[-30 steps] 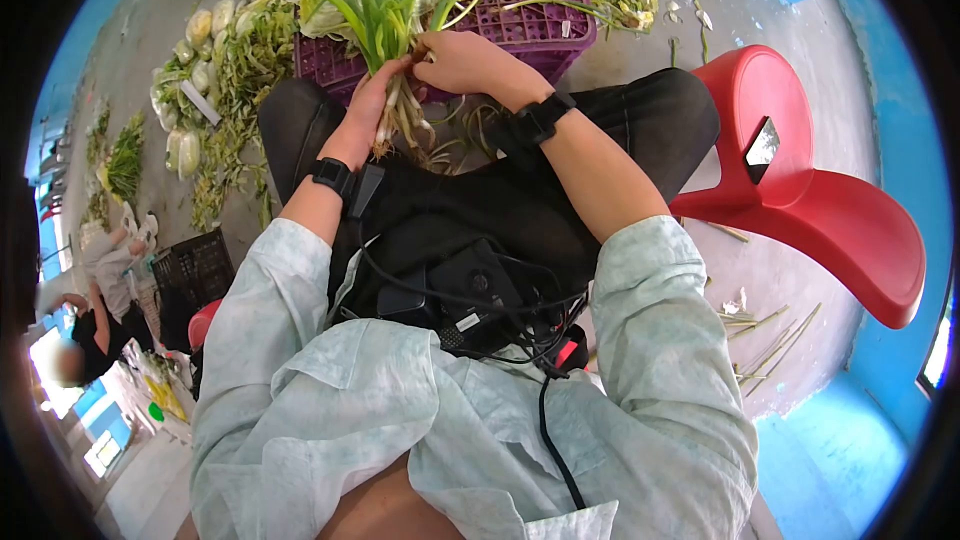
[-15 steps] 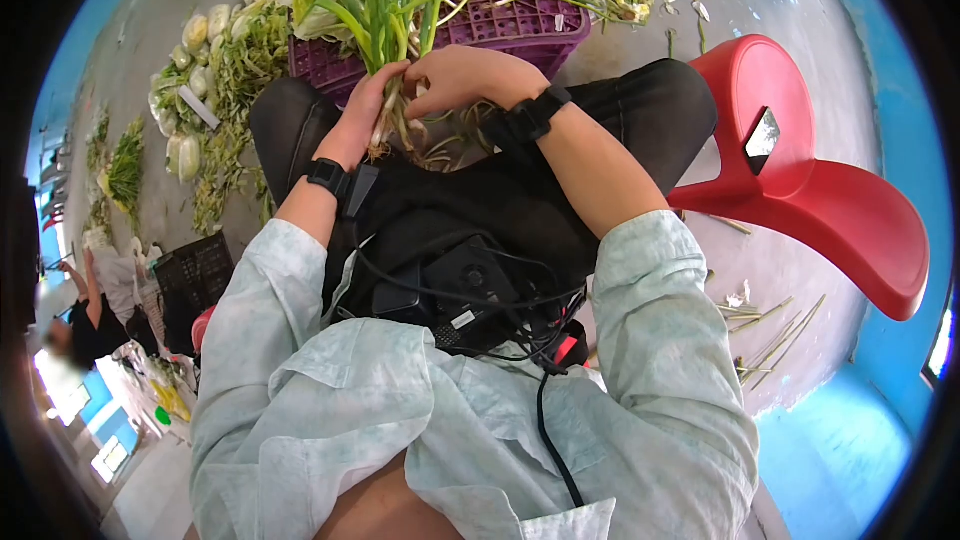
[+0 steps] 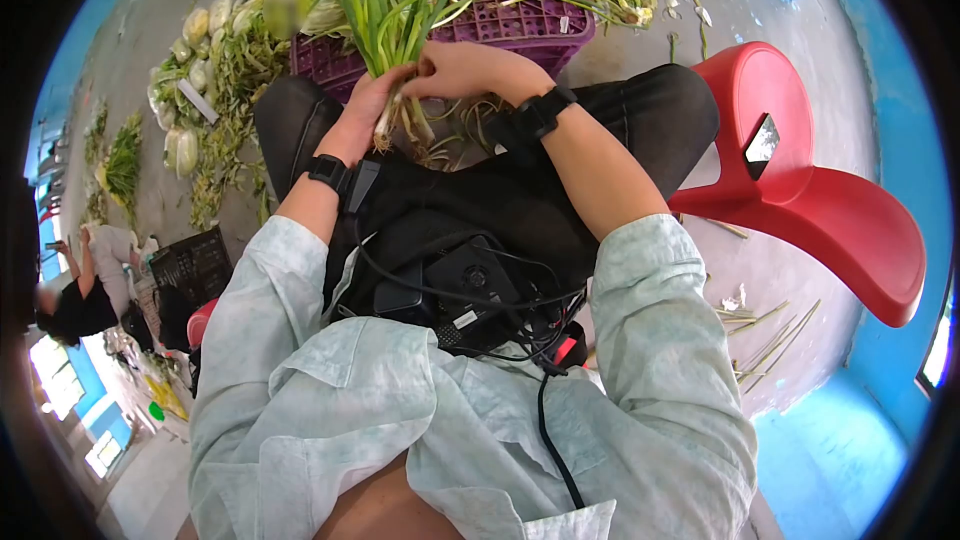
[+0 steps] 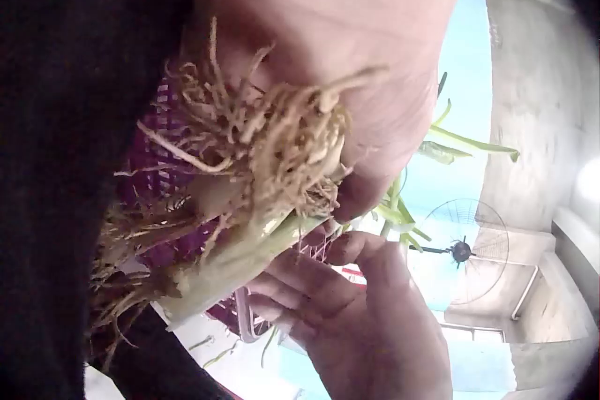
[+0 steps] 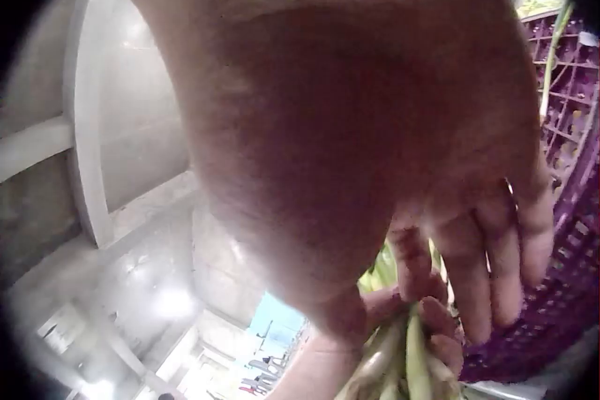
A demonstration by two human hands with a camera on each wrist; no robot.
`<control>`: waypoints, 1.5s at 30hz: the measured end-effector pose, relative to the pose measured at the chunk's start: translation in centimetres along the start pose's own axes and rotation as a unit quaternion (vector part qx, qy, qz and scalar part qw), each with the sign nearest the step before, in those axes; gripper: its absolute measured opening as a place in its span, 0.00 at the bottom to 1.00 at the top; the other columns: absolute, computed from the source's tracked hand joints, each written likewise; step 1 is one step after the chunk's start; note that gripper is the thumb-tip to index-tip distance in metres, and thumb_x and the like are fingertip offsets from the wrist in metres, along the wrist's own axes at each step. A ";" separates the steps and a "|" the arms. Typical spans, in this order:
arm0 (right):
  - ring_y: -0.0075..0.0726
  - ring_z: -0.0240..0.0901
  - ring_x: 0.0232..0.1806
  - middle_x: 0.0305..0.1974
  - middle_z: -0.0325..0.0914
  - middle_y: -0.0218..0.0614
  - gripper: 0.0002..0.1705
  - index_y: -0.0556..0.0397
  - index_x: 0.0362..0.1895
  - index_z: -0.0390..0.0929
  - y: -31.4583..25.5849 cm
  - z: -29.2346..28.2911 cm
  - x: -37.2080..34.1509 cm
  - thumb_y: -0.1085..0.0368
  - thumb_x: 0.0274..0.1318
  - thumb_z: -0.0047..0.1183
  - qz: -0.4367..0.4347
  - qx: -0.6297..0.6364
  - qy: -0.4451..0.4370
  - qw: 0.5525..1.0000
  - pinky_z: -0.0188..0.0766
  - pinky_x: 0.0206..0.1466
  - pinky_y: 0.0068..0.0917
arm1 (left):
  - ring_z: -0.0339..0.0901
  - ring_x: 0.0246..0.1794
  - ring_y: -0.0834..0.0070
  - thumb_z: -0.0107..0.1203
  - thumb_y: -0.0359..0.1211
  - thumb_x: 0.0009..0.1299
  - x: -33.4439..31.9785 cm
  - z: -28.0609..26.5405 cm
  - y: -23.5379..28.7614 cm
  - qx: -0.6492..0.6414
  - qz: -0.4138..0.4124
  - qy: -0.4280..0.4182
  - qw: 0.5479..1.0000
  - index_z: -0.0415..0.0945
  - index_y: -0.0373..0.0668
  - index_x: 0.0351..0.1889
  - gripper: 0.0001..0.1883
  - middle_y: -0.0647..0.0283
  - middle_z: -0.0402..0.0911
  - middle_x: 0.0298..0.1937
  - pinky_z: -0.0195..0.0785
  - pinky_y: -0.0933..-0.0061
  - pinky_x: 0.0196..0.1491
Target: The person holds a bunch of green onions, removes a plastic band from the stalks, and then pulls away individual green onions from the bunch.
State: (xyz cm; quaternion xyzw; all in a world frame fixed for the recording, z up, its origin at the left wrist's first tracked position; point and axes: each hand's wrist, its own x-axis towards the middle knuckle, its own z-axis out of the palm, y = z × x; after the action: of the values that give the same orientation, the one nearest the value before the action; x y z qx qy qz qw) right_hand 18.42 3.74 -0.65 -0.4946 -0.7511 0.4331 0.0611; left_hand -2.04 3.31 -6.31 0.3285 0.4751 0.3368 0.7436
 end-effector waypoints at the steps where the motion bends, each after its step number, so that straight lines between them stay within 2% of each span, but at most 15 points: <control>1: 0.47 0.82 0.44 0.44 0.85 0.49 0.32 0.57 0.52 0.82 0.7 -0.2 0.4 0.40 0.62 0.59 0.007 -0.001 0.014 1.000 0.74 0.49 0.40 | 0.84 0.42 0.75 0.58 0.34 0.76 0.3 -0.3 -0.2 0.011 0.004 -0.008 1.000 0.78 0.37 0.56 0.15 0.61 0.85 0.47 0.79 0.73 0.44; 4: 0.43 0.82 0.43 0.40 0.86 0.45 0.27 0.58 0.49 0.85 2.7 0.0 2.0 0.45 0.67 0.56 0.034 -0.031 0.083 0.995 0.75 0.48 0.37 | 0.84 0.41 0.75 0.56 0.36 0.77 0.5 -0.4 -0.4 0.026 0.013 -0.021 0.999 0.79 0.37 0.56 0.15 0.62 0.86 0.46 0.78 0.74 0.43; 7: 0.34 0.83 0.45 0.43 0.86 0.38 0.23 0.59 0.52 0.84 3.8 0.2 3.0 0.51 0.68 0.55 0.063 0.166 0.043 0.983 0.76 0.50 0.32 | 0.84 0.41 0.74 0.55 0.35 0.77 0.0 0.6 0.1 0.008 0.008 -0.013 1.000 0.77 0.37 0.58 0.16 0.60 0.86 0.46 0.79 0.73 0.43; 13: 0.25 0.80 0.44 0.47 0.85 0.33 0.20 0.61 0.55 0.82 3.3 0.4 2.7 0.58 0.67 0.58 0.044 0.465 0.048 0.883 0.76 0.52 0.25 | 0.83 0.41 0.77 0.55 0.39 0.78 -0.7 0.4 1.0 0.025 -0.057 -0.031 0.998 0.78 0.37 0.58 0.17 0.63 0.85 0.43 0.80 0.74 0.42; 19: 0.33 0.82 0.45 0.46 0.87 0.39 0.25 0.61 0.54 0.83 4.1 0.4 3.0 0.54 0.62 0.64 0.011 0.190 0.140 0.972 0.76 0.53 0.31 | 0.82 0.45 0.75 0.60 0.36 0.76 -0.7 0.8 0.1 -0.020 -0.044 -0.063 0.997 0.75 0.40 0.57 0.16 0.64 0.83 0.47 0.80 0.70 0.44; 22: 0.39 0.82 0.47 0.47 0.87 0.44 0.27 0.60 0.53 0.83 4.2 0.4 3.2 0.52 0.59 0.65 -0.012 0.143 0.151 0.978 0.75 0.55 0.34 | 0.82 0.45 0.75 0.62 0.33 0.74 -0.5 0.5 -0.4 -0.010 -0.041 -0.083 0.996 0.75 0.41 0.57 0.16 0.65 0.82 0.47 0.79 0.70 0.46; 25: 0.40 0.82 0.49 0.49 0.87 0.46 0.27 0.61 0.54 0.83 6.3 -1.7 4.1 0.52 0.58 0.65 -0.048 0.025 0.080 0.995 0.74 0.57 0.35 | 0.81 0.45 0.75 0.62 0.32 0.75 -0.3 0.2 -0.3 0.009 -0.058 -0.091 0.994 0.75 0.42 0.57 0.16 0.65 0.82 0.46 0.79 0.71 0.46; 26: 0.48 0.83 0.52 0.51 0.86 0.48 0.34 0.51 0.56 0.85 7.8 -2.7 4.4 0.40 0.54 0.64 -0.066 0.031 0.071 0.995 0.74 0.59 0.40 | 0.81 0.45 0.76 0.62 0.32 0.75 -0.4 0.3 -0.2 0.019 -0.064 -0.091 0.994 0.75 0.42 0.57 0.16 0.65 0.82 0.47 0.79 0.71 0.46; 27: 0.47 0.83 0.52 0.52 0.86 0.48 0.31 0.49 0.56 0.85 9.2 -3.7 4.5 0.42 0.54 0.65 -0.076 0.071 0.076 0.992 0.75 0.58 0.38 | 0.81 0.45 0.76 0.62 0.33 0.75 -0.5 0.4 0.0 0.029 -0.070 -0.091 0.993 0.75 0.42 0.57 0.15 0.64 0.82 0.47 0.79 0.71 0.46; 30: 0.53 0.77 0.61 0.58 0.82 0.45 0.31 0.45 0.61 0.81 15.5 -4.8 6.1 0.52 0.52 0.64 0.120 0.032 0.248 0.961 0.71 0.66 0.41 | 0.81 0.45 0.76 0.62 0.33 0.75 -0.9 0.6 0.4 0.032 -0.087 -0.083 0.992 0.75 0.41 0.58 0.16 0.63 0.83 0.49 0.78 0.71 0.47; 33: 0.63 0.66 0.70 0.69 0.72 0.42 0.39 0.41 0.71 0.71 17.5 -2.7 6.4 0.57 0.52 0.60 0.229 -0.070 0.422 0.874 0.65 0.72 0.49 | 0.81 0.46 0.75 0.62 0.34 0.75 -0.8 0.5 -0.1 0.012 -0.053 -0.072 0.996 0.75 0.41 0.58 0.16 0.61 0.83 0.51 0.78 0.71 0.47; 36: 0.69 0.57 0.74 0.76 0.62 0.42 0.43 0.39 0.76 0.63 19.6 -0.2 7.2 0.57 0.54 0.57 0.237 -0.056 0.397 0.885 0.62 0.74 0.54 | 0.81 0.46 0.75 0.61 0.35 0.76 -0.9 0.6 0.2 0.034 -0.061 -0.082 0.994 0.75 0.40 0.58 0.16 0.61 0.83 0.50 0.77 0.70 0.48; 39: 0.68 0.57 0.74 0.74 0.63 0.45 0.40 0.39 0.75 0.65 17.5 -0.1 6.1 0.55 0.55 0.55 0.258 -0.105 0.333 0.901 0.61 0.74 0.53 | 0.80 0.46 0.75 0.61 0.36 0.76 -0.9 0.6 0.2 0.042 -0.054 -0.068 0.995 0.75 0.40 0.57 0.16 0.62 0.83 0.50 0.77 0.71 0.48; 43: 0.67 0.63 0.69 0.70 0.68 0.45 0.32 0.34 0.69 0.73 14.8 -1.2 5.1 0.55 0.57 0.56 0.272 -0.175 0.241 0.915 0.63 0.72 0.54 | 0.80 0.46 0.75 0.61 0.36 0.76 -0.8 0.6 0.0 0.052 -0.061 -0.056 0.995 0.75 0.40 0.57 0.16 0.62 0.84 0.50 0.77 0.71 0.48; 45: 0.66 0.69 0.63 0.63 0.73 0.46 0.26 0.34 0.63 0.79 15.3 0.2 5.2 0.58 0.58 0.57 0.245 -0.189 0.274 0.911 0.69 0.66 0.52 | 0.80 0.45 0.76 0.61 0.36 0.76 -0.8 0.6 0.1 0.053 -0.062 -0.053 0.995 0.75 0.40 0.57 0.16 0.62 0.84 0.49 0.77 0.71 0.48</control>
State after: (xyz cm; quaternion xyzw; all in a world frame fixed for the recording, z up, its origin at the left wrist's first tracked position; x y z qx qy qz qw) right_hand 26.24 9.85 -13.42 -0.7643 -0.6282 0.1319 0.0616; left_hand -1.72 2.55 -5.65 0.3546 0.4714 0.2466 0.7689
